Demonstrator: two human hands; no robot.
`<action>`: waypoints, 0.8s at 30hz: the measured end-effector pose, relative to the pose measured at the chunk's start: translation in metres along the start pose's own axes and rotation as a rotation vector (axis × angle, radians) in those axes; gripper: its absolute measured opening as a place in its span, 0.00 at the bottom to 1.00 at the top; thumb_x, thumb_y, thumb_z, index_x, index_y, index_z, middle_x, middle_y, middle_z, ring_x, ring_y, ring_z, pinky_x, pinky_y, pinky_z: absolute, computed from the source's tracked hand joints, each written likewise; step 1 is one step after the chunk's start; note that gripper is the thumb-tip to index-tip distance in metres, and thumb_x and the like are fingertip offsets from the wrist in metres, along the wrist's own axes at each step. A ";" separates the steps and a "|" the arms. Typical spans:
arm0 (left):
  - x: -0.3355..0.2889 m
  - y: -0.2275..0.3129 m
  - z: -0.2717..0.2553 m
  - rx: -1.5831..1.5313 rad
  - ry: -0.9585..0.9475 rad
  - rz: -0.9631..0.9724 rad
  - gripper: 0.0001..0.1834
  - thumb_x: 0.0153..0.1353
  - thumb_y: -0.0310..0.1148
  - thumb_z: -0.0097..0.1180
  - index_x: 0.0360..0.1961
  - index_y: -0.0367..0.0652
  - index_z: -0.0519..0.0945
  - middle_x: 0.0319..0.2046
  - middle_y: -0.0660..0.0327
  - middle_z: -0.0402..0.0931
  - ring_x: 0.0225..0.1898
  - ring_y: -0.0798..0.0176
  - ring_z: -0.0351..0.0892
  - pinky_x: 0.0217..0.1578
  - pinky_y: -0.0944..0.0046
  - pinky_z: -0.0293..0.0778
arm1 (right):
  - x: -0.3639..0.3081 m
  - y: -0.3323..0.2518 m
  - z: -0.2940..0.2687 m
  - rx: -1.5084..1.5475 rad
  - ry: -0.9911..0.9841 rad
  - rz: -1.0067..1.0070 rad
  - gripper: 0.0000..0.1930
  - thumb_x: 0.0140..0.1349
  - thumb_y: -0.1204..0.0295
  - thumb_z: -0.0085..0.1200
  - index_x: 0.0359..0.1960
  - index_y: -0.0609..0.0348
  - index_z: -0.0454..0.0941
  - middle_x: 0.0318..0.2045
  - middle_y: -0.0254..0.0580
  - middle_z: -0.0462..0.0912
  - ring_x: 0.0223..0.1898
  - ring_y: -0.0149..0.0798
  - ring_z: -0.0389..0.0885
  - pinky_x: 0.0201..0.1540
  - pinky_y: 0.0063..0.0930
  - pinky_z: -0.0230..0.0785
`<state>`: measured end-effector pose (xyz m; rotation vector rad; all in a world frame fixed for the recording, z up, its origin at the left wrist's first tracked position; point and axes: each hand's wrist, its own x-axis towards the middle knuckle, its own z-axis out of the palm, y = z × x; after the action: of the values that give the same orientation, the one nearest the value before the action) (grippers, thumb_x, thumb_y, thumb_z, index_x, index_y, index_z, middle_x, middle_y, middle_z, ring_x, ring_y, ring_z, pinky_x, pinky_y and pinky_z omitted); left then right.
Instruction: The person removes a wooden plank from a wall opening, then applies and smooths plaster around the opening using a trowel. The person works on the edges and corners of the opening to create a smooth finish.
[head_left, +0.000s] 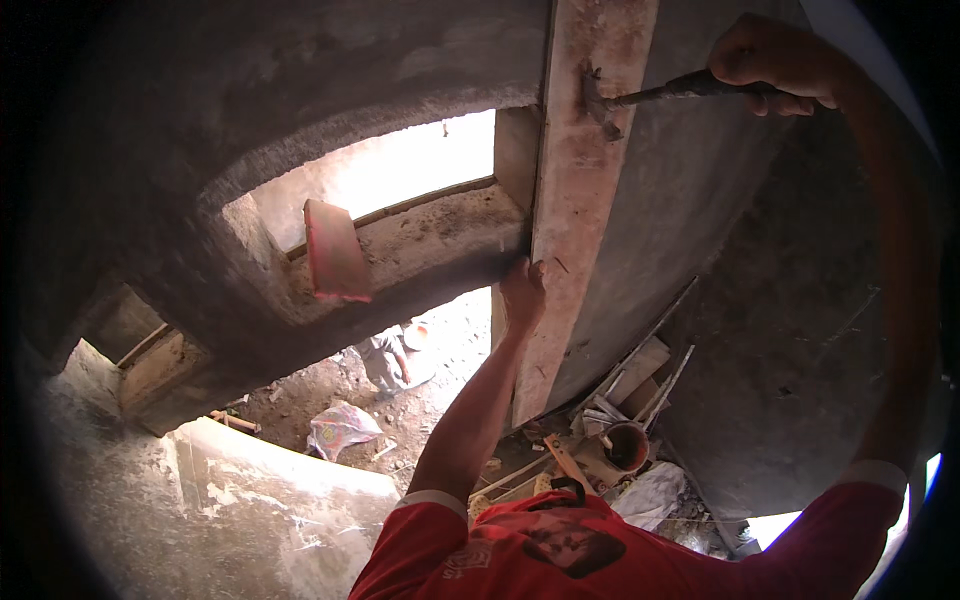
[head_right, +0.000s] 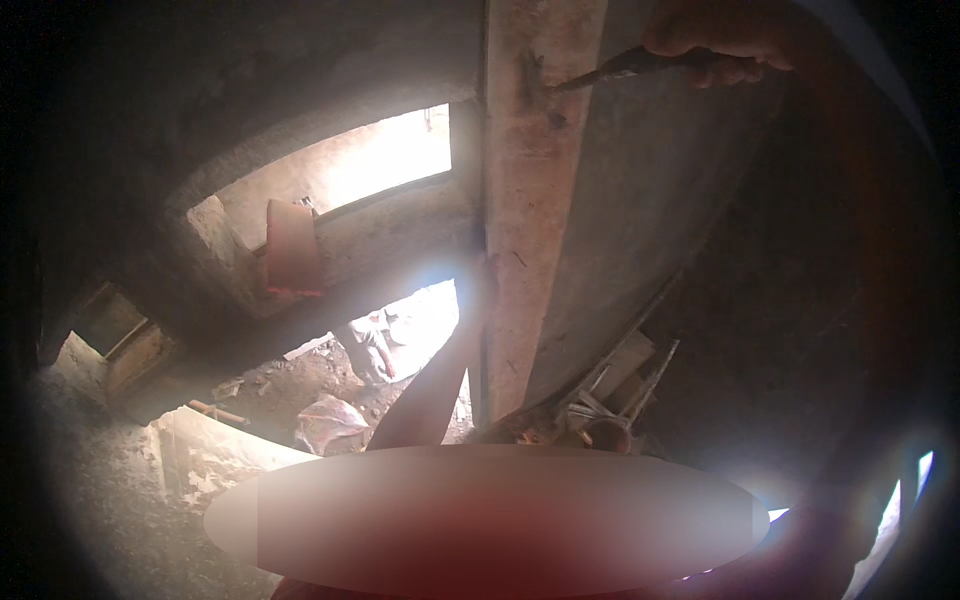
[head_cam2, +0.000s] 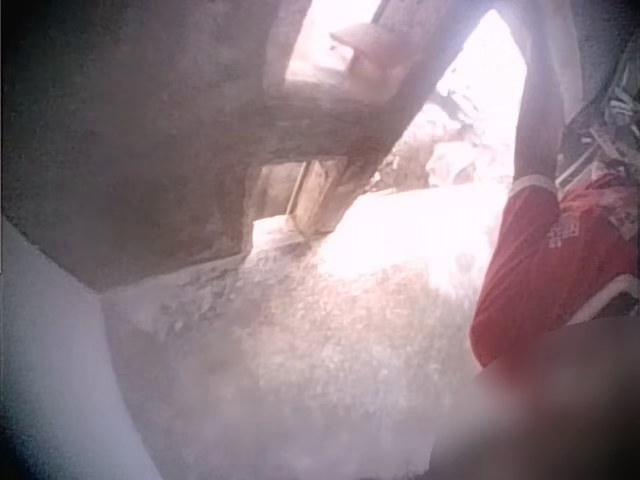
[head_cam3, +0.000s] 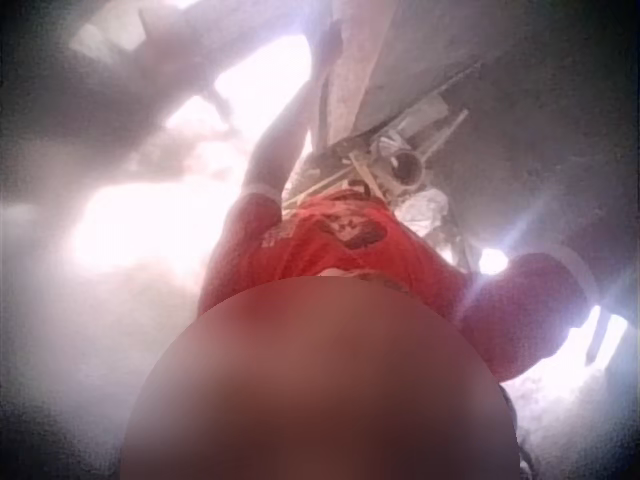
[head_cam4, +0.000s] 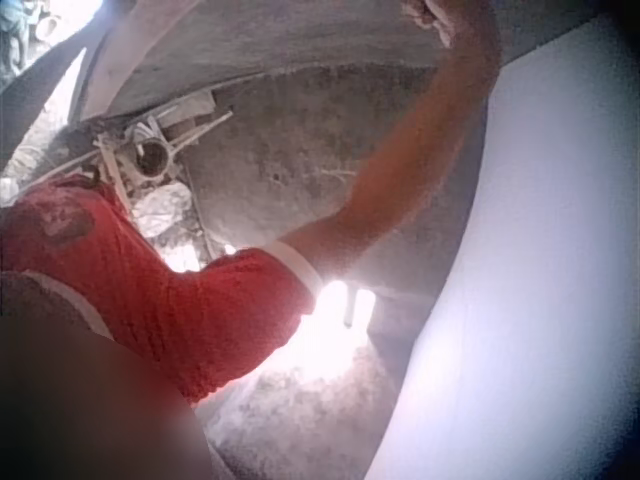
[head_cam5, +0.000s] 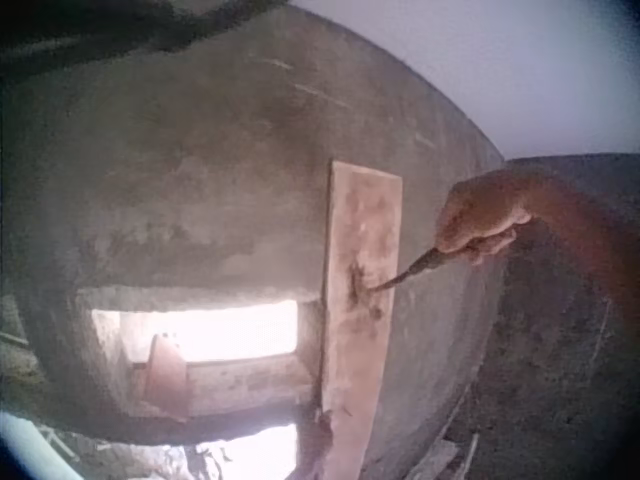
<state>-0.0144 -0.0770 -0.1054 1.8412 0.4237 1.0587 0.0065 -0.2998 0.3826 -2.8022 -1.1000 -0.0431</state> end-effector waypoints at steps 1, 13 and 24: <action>-0.001 0.000 0.001 0.025 0.017 0.005 0.15 0.70 0.37 0.59 0.35 0.34 0.76 0.31 0.36 0.76 0.36 0.29 0.75 0.37 0.44 0.71 | -0.002 0.003 0.008 0.046 0.075 -0.012 0.11 0.72 0.66 0.52 0.44 0.61 0.82 0.18 0.38 0.78 0.10 0.25 0.67 0.12 0.24 0.57; 0.012 -0.018 0.008 0.125 0.004 0.027 0.15 0.68 0.38 0.60 0.38 0.34 0.77 0.36 0.35 0.75 0.40 0.28 0.74 0.42 0.44 0.70 | -0.027 0.010 0.031 0.086 0.195 0.088 0.18 0.73 0.57 0.54 0.51 0.59 0.81 0.19 0.30 0.74 0.17 0.23 0.68 0.18 0.24 0.62; 0.012 -0.021 0.009 -0.009 0.045 0.013 0.17 0.67 0.40 0.61 0.33 0.35 0.75 0.32 0.38 0.75 0.35 0.32 0.72 0.38 0.46 0.69 | -0.017 0.036 0.084 0.230 0.484 0.135 0.19 0.70 0.56 0.59 0.52 0.58 0.82 0.30 0.36 0.82 0.20 0.26 0.73 0.24 0.24 0.67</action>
<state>0.0030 -0.0636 -0.1194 1.8176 0.4339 1.1107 0.0163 -0.3261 0.2939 -2.4616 -0.7453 -0.5154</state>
